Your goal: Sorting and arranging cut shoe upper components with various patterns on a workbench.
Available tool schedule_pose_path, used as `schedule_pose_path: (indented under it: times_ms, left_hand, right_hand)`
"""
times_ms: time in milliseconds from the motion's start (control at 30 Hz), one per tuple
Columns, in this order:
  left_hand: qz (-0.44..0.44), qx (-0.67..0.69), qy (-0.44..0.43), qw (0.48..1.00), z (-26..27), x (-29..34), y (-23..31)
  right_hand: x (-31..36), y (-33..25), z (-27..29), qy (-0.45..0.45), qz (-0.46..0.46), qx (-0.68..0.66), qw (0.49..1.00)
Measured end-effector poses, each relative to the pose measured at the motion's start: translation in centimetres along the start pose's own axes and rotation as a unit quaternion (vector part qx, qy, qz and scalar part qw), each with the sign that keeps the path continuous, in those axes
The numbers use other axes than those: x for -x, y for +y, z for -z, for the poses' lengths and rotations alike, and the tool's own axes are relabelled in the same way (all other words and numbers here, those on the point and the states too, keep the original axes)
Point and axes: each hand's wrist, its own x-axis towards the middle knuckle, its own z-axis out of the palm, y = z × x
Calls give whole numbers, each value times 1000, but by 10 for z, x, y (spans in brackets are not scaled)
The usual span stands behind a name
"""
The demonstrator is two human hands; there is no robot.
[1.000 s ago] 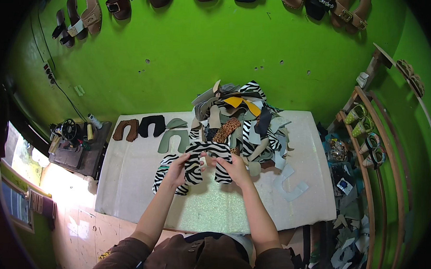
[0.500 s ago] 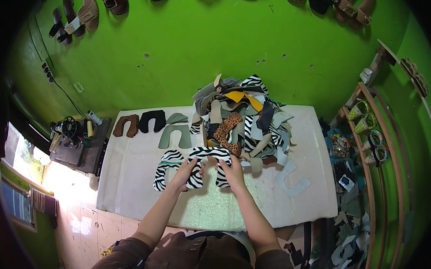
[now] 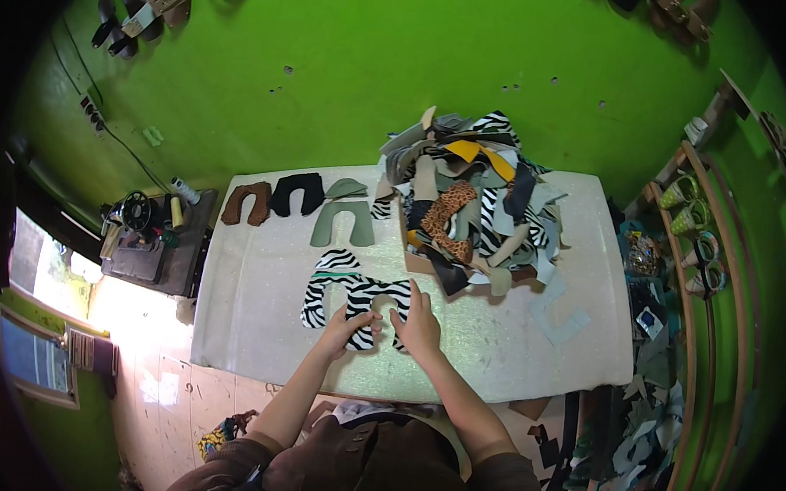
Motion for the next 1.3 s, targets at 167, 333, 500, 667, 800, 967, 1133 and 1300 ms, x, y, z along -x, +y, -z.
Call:
schedule_pose_path:
  times_ms: [167,333,500,667,800,967,1133,1300]
  left_hand:
    - [-85,-232,167,955,42,11,-9]
    - [-117,-301,217,921,88,3,-22]
    - [-166,-309,265,898,98,-5,-15]
    - [-171,-303,238,907,122,-17,-11]
    - [-203,-302,249,897,129,-22,-9]
    - [-159,-215,240,933,116,-16,10]
    - [-138,-425,290,846,130,-27,-4]
    - [-198,-560,366,717,119,-29,-7]
  right_hand:
    - [-2,-19,-39,-28,-41,-65,997]
    - [-6,-45,-81,-69,-58,-74,993]
    - [-16,-53,-98,-60,-66,-57,994]
    - [-28,-59,-111,-47,-61,-41,996]
    - [-31,-64,-114,-28,-38,-39,998]
    - [-36,-63,-108,-13,-13,-28,999]
    - [-51,-63,-117,-58,7,79,995]
    - [-43,-68,-120,-15,0,136,991]
